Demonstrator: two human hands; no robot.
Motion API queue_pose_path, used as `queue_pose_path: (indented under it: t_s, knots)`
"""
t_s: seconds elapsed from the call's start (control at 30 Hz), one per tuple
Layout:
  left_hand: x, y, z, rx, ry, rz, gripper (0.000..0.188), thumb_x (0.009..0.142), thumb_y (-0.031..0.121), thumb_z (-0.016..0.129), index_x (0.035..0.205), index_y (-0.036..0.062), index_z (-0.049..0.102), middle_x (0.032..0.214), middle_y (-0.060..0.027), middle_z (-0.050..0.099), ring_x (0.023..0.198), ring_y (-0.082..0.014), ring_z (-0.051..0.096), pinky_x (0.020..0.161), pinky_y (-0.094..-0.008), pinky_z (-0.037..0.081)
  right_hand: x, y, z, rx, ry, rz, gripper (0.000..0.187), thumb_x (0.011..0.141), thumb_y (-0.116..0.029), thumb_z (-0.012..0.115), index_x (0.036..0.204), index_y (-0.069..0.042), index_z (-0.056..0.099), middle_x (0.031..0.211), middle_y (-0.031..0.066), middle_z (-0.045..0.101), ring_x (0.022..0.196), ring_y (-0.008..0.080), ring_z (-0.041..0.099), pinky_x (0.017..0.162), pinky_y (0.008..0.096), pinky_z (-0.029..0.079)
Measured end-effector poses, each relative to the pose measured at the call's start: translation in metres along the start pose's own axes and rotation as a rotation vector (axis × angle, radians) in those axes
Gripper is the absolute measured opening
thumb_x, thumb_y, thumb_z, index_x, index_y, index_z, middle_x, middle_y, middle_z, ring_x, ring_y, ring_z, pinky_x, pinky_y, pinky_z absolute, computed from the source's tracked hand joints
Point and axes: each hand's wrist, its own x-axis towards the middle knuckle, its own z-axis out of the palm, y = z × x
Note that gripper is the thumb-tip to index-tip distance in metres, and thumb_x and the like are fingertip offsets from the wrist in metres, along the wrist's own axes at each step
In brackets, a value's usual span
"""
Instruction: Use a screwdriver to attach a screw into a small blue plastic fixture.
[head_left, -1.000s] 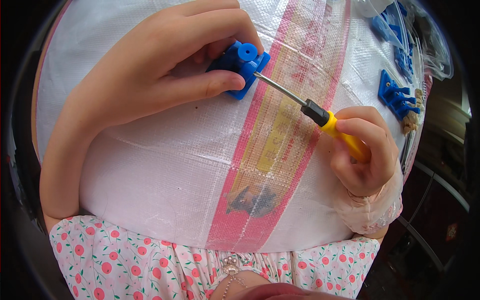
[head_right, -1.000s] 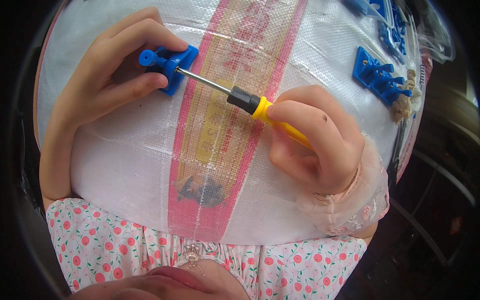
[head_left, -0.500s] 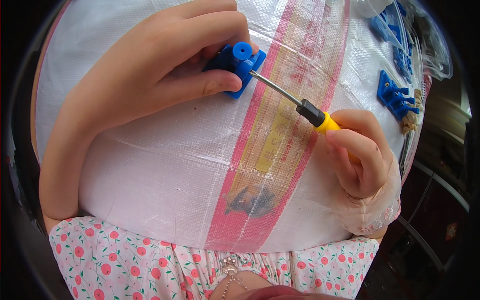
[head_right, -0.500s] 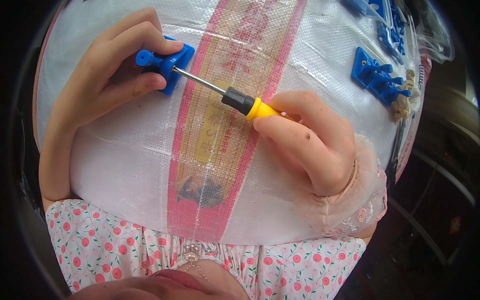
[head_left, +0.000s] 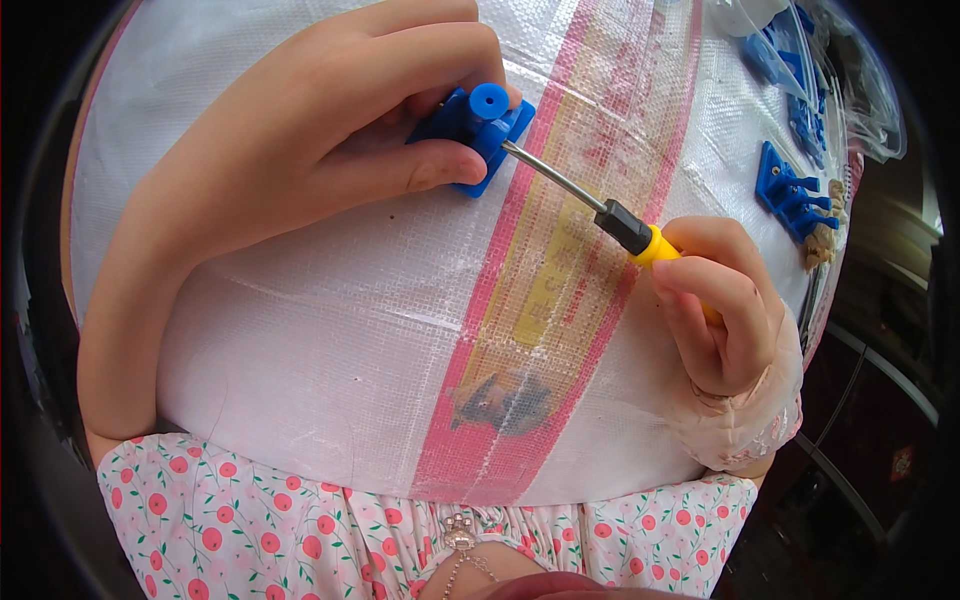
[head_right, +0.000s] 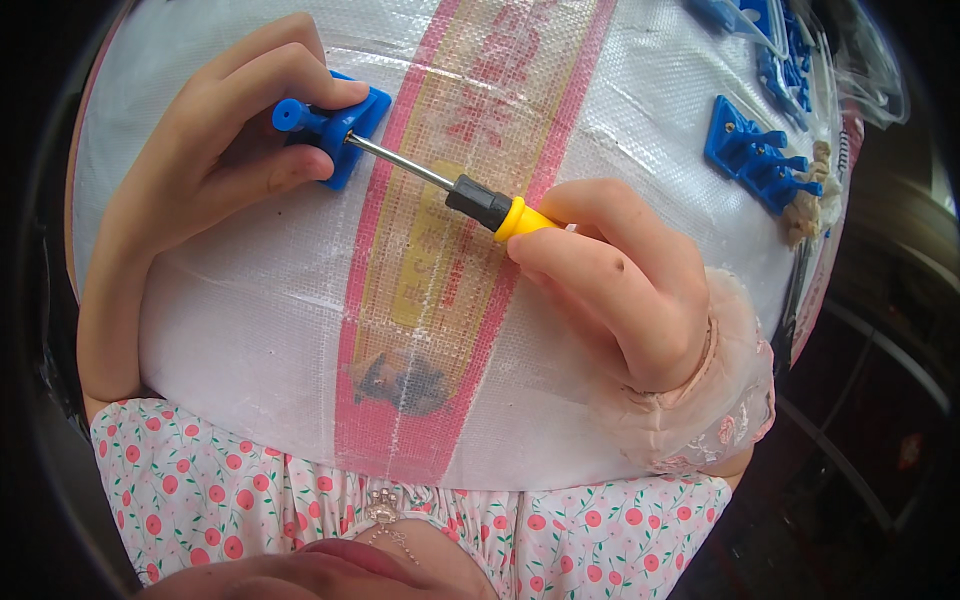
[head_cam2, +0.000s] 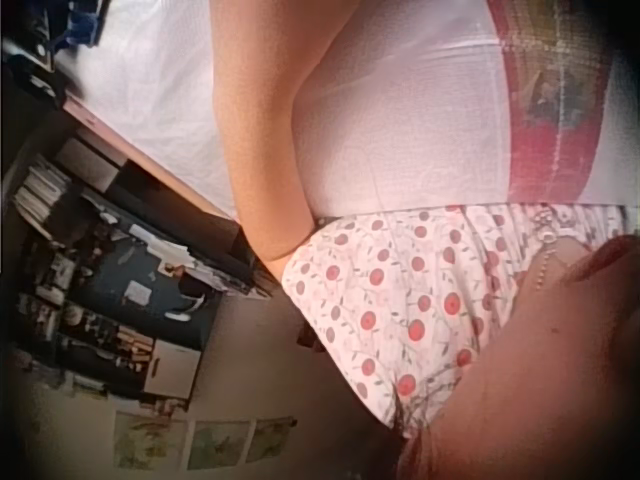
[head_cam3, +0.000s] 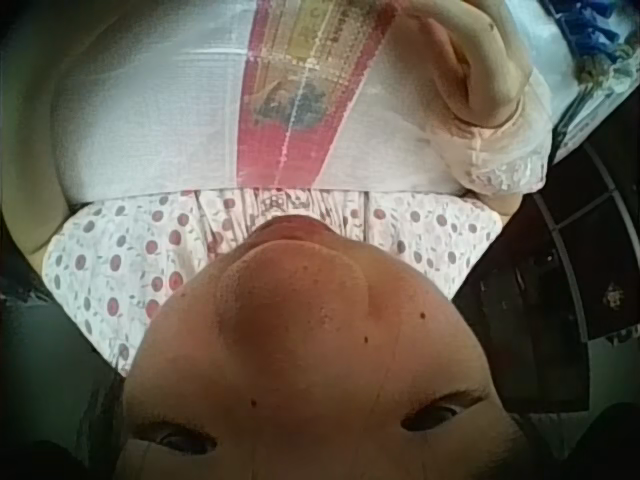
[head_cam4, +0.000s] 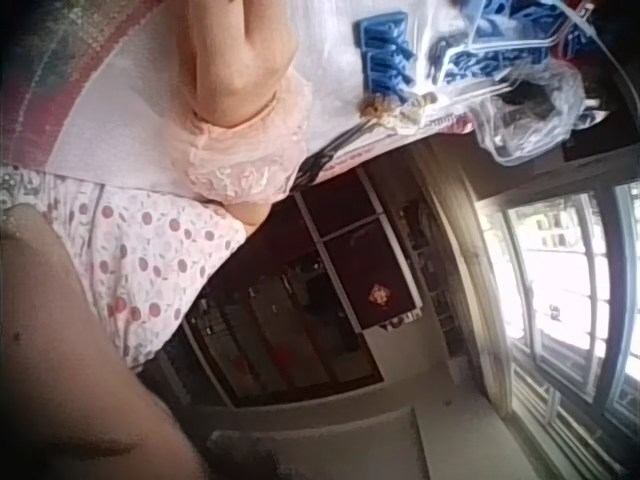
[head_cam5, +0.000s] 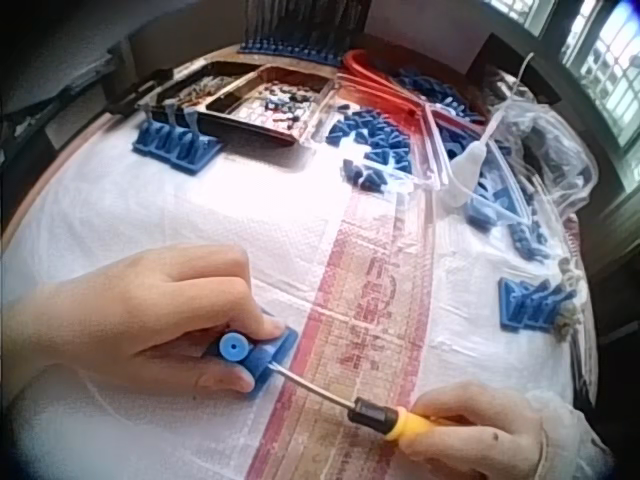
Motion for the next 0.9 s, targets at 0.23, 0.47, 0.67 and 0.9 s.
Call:
queue_pose_path:
  t_s: [0.23,0.47,0.67,0.9]
  knots:
    - [-0.001,-0.002,0.004,0.045,0.047,0.051,0.032,0.086,0.027,0.071,0.103,0.0023,0.061,0.083,-0.0088,0.054,0.071,-0.0177,0.051,0.06,-0.0287,0.04,-0.001,-0.001,-0.001,0.041,-0.002,0.034,0.027,0.077,0.01,0.067,0.102,0.002,0.06,0.094,0.0186,0.059,0.072,0.0256,0.062,0.063,0.0275,0.049]
    - [-0.001,-0.003,0.005,0.09,0.081,0.099,0.031,0.085,0.026,0.071,0.104,0.0033,0.06,0.084,-0.0078,0.054,0.073,-0.0173,0.051,0.062,-0.0277,0.041,-0.002,0.005,-0.001,0.17,-0.003,0.061,0.027,0.081,0.013,0.062,0.105,0.003,0.057,0.088,0.0175,0.061,0.073,0.0243,0.063,0.063,0.0263,0.048]
    - [-0.004,-0.012,0.018,0.073,0.251,0.15,0.034,0.077,0.022,0.073,0.104,0.0046,0.061,0.089,-0.0056,0.049,0.082,-0.0167,0.052,0.068,-0.0245,0.044,0.001,0.004,0.0,0.157,0.002,0.053,0.029,0.078,0.014,0.064,0.104,0.003,0.057,0.088,0.017,0.061,0.071,0.0234,0.061,0.061,0.0257,0.047]
    - [-0.004,-0.011,0.019,0.038,0.251,0.13,0.033,0.079,0.022,0.073,0.104,0.0046,0.061,0.088,-0.0058,0.049,0.081,-0.0166,0.052,0.069,-0.0248,0.044,0.003,0.004,0.001,0.089,0.031,0.007,0.032,0.075,0.014,0.066,0.104,0.002,0.057,0.084,0.0157,0.06,0.068,0.0221,0.06,0.058,0.0263,0.046]
